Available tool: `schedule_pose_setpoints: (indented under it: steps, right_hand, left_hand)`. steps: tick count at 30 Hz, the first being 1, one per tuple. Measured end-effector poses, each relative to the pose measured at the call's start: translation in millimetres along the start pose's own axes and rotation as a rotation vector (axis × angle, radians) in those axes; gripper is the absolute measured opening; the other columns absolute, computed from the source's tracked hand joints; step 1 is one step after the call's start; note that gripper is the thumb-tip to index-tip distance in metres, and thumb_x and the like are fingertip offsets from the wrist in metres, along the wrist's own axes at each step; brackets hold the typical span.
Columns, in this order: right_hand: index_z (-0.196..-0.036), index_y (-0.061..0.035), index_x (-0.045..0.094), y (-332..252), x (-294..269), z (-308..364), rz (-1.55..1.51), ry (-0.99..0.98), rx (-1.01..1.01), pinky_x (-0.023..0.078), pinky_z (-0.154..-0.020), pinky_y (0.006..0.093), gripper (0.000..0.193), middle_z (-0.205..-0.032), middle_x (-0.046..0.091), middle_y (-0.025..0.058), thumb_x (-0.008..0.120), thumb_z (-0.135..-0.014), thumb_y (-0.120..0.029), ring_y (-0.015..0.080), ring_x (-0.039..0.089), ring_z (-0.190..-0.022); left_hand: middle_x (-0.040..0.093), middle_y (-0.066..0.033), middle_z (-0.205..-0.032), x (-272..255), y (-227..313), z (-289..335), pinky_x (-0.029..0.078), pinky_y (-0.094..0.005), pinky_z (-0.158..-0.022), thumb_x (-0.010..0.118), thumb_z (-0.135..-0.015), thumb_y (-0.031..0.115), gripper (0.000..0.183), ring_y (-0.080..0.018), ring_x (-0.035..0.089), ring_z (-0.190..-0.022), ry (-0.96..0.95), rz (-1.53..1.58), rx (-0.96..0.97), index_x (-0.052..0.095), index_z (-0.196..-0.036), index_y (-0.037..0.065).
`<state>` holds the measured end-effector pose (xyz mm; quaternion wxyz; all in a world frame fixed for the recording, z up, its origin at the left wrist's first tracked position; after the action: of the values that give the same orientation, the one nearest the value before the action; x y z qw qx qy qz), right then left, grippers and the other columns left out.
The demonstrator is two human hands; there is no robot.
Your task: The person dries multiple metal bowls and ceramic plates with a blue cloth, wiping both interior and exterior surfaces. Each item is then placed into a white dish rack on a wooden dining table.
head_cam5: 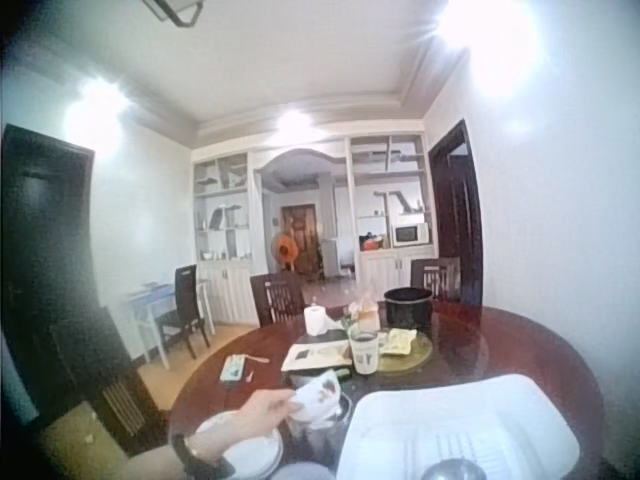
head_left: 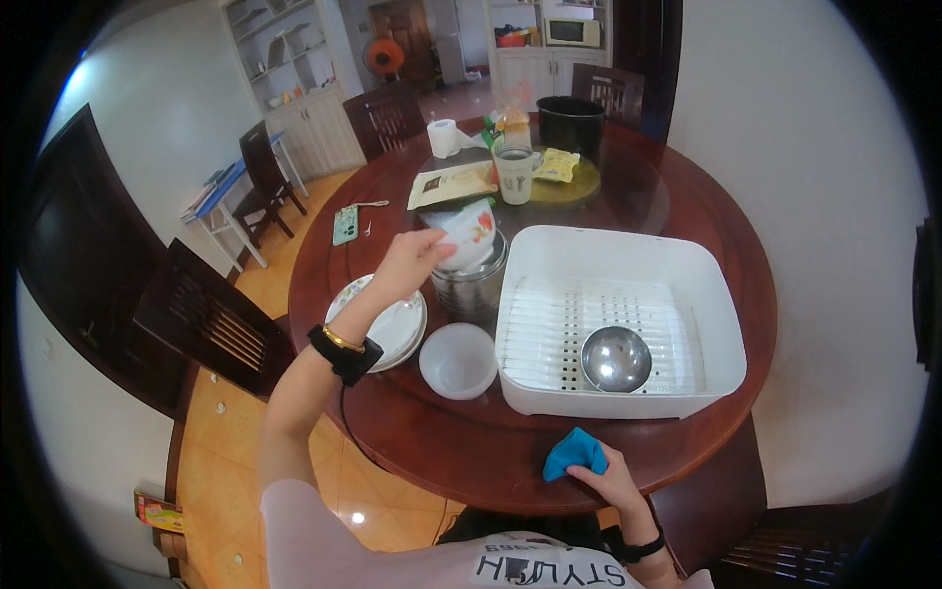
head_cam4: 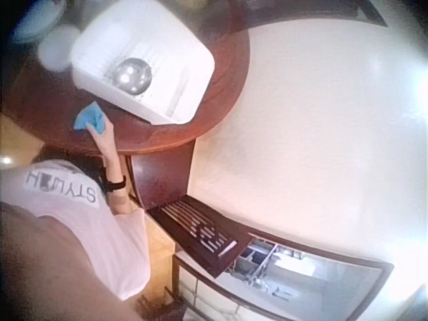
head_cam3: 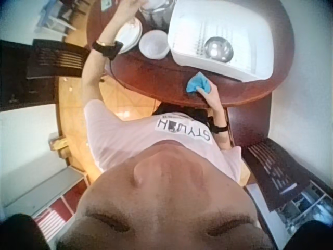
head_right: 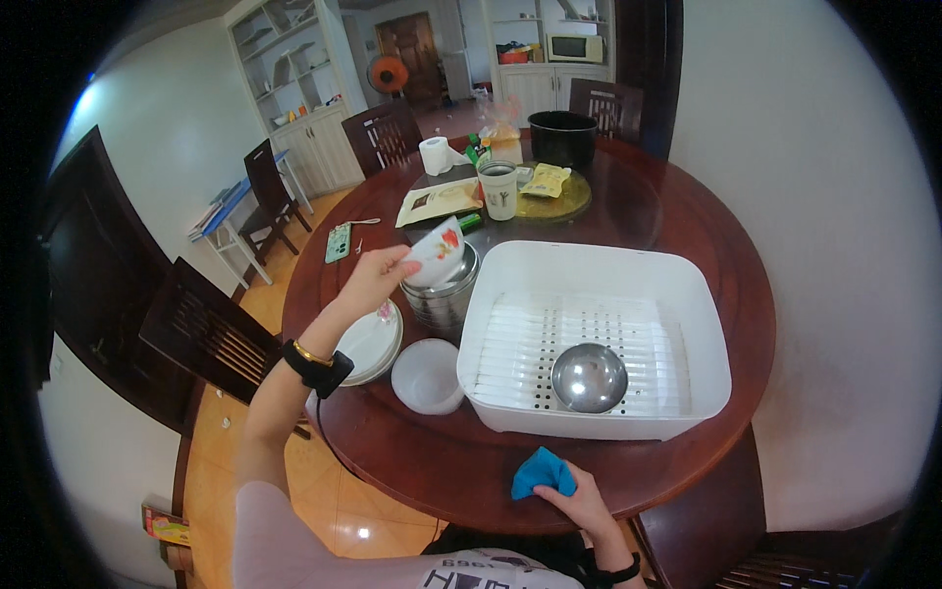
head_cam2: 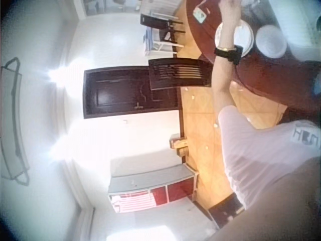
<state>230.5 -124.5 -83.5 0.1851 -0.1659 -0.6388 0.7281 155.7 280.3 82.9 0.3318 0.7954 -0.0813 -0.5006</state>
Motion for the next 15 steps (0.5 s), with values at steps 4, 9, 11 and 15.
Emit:
schedule_pose_setpoints:
  steps: [4,9,11,15]
  right_hand:
    - [-0.117,0.003,0.059,0.9,4.1,-2.0,-0.11,-0.007,0.023,0.048,-0.084,0.0271,0.038,-0.101,0.065,0.0058,0.071,-0.084,-0.01,0.0111,0.058,-0.092]
    - [-0.122,0.0021,0.058,-51.2,23.8,10.0,0.025,0.124,-0.27,0.046,-0.09,0.0289,0.037,-0.114,0.063,0.009,0.067,-0.086,-0.006,0.0136,0.058,-0.101]
    - [-0.122,0.003,0.057,-38.8,19.2,9.4,-0.179,0.257,-0.294,0.047,-0.091,0.0329,0.035,-0.114,0.063,0.0118,0.063,-0.088,-0.003,0.0182,0.059,-0.105]
    - [-0.126,0.0011,0.049,-81.6,31.2,5.5,-0.497,0.333,-0.277,0.055,-0.085,0.05,0.038,-0.121,0.058,0.0159,0.058,-0.092,-0.014,0.0304,0.06,-0.108]
  left_hand:
    - [0.063,0.0028,-0.092,-13.2,11.9,21.7,0.042,-0.0218,-0.073,0.055,-0.096,0.02,0.025,-0.0055,0.054,-0.082,0.106,0.578,0.079,0.062,-0.109,-0.001]
    - [0.063,-0.0052,-0.112,-15.0,70.1,95.5,0.045,-0.0277,-0.086,0.051,-0.098,0.021,0.034,-0.0126,0.058,-0.098,0.196,1.017,-0.036,0.053,-0.123,-0.003]
    - [0.055,-0.0104,-0.129,1.8,85.5,129.9,0.044,-0.0351,-0.099,0.051,-0.098,0.023,0.044,-0.0191,0.055,-0.116,0.18,1.191,-0.03,0.044,-0.132,-0.005]
    - [0.053,-0.0123,-0.132,46.6,103.1,201.9,0.041,-0.036,-0.102,0.06,-0.093,0.029,0.058,-0.0217,0.052,-0.12,0.199,1.268,-0.122,0.042,-0.134,-0.007]
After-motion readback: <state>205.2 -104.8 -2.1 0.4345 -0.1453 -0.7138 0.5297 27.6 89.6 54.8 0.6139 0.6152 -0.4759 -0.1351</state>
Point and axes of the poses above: each hand's wrist, its own z-axis away from the middle knuckle, its own x-axis out of the palm, y = z × x, the point moved 2 cm from there along -z, towards the middle knuckle
